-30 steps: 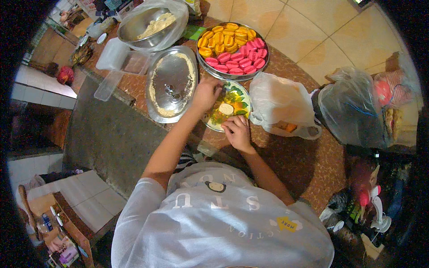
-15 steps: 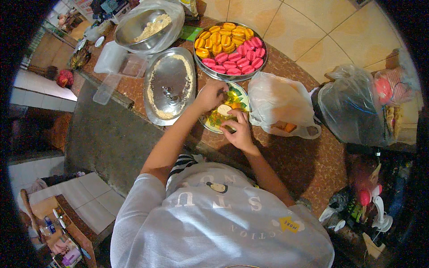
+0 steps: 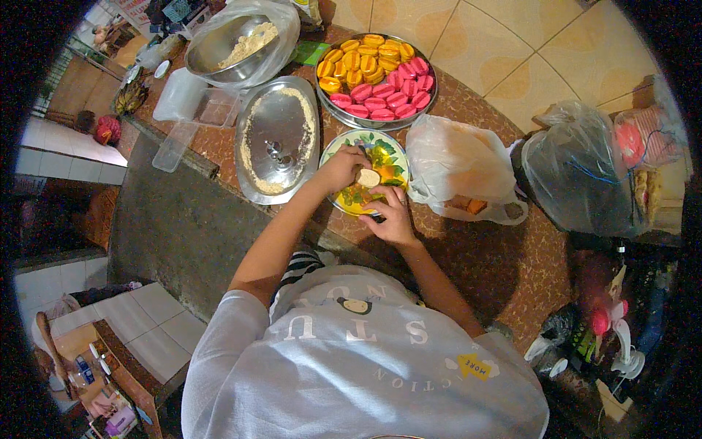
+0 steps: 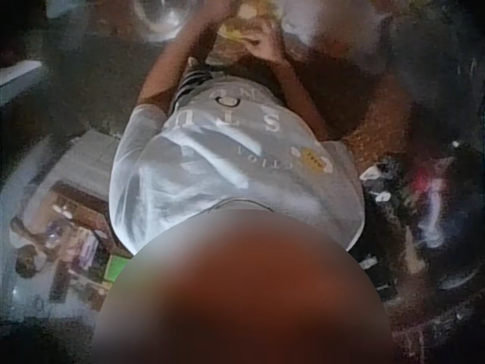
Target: The person scoops dough from a bowl, flattens it on a metal tray, and places it onto a plate. They then pick up a yellow filling and wrap the dough around it to form a small sweet. The process is repeated multiple times.
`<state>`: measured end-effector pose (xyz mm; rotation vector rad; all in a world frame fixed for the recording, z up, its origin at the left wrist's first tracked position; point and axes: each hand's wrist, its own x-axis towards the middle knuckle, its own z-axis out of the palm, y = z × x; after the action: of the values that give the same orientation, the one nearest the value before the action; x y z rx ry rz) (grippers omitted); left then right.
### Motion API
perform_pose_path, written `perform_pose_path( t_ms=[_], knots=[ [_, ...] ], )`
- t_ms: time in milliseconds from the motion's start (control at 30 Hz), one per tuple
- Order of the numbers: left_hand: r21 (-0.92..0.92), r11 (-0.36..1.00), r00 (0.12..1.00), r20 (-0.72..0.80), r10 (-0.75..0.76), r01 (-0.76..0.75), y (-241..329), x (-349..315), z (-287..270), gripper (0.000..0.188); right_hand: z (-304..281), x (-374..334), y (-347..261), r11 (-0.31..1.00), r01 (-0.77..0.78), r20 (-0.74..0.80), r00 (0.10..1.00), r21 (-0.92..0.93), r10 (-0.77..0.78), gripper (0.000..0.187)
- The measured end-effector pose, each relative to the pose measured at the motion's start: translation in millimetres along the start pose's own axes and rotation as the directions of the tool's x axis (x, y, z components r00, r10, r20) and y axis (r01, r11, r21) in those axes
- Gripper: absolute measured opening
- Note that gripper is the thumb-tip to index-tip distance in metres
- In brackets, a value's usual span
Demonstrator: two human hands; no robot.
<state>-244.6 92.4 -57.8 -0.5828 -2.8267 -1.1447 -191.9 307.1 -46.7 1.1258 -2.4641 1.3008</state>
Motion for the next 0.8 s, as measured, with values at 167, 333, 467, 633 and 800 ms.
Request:
perform_pose_path(
  t_ms=[167, 333, 467, 633, 800],
  knots=[
    [-0.010, 1.000, 1.000, 0.021, -0.004, 0.004, -1.2, 0.7, -0.4, 0.031, 2.4, -1.5, 1.5, 1.000, 0.005, -0.008, 1.000, 0.003, -0.005, 0.026],
    [-0.021, 1.000, 1.000, 0.024, 0.000, 0.001, -2.6, 0.6, 0.4, 0.031, 1.7, -1.9, 0.9, 1.000, 0.014, 0.011, 1.000, -0.014, -0.014, 0.027],
    [-0.016, 1.000, 1.000, 0.005, 0.021, -0.021, 0.7, 2.0, -1.7, 0.028, 0.5, -1.6, 0.8, 1.000, 0.002, 0.033, 0.999, -0.002, -0.002, 0.028],
    [-0.037, 0.999, 0.999, 0.035, 0.040, -0.039, -2.7, 6.6, -4.6, 0.024, 2.6, -4.8, 4.4, 1.000, -0.027, 0.079, 0.996, -0.009, 0.027, 0.029],
    [-0.081, 0.997, 0.998, 0.058, 0.019, -0.015, -4.2, 10.0, -6.5, 0.025, 2.0, -5.4, 2.2, 0.998, -0.059, 0.113, 0.992, -0.005, 0.059, 0.026]
  ],
)
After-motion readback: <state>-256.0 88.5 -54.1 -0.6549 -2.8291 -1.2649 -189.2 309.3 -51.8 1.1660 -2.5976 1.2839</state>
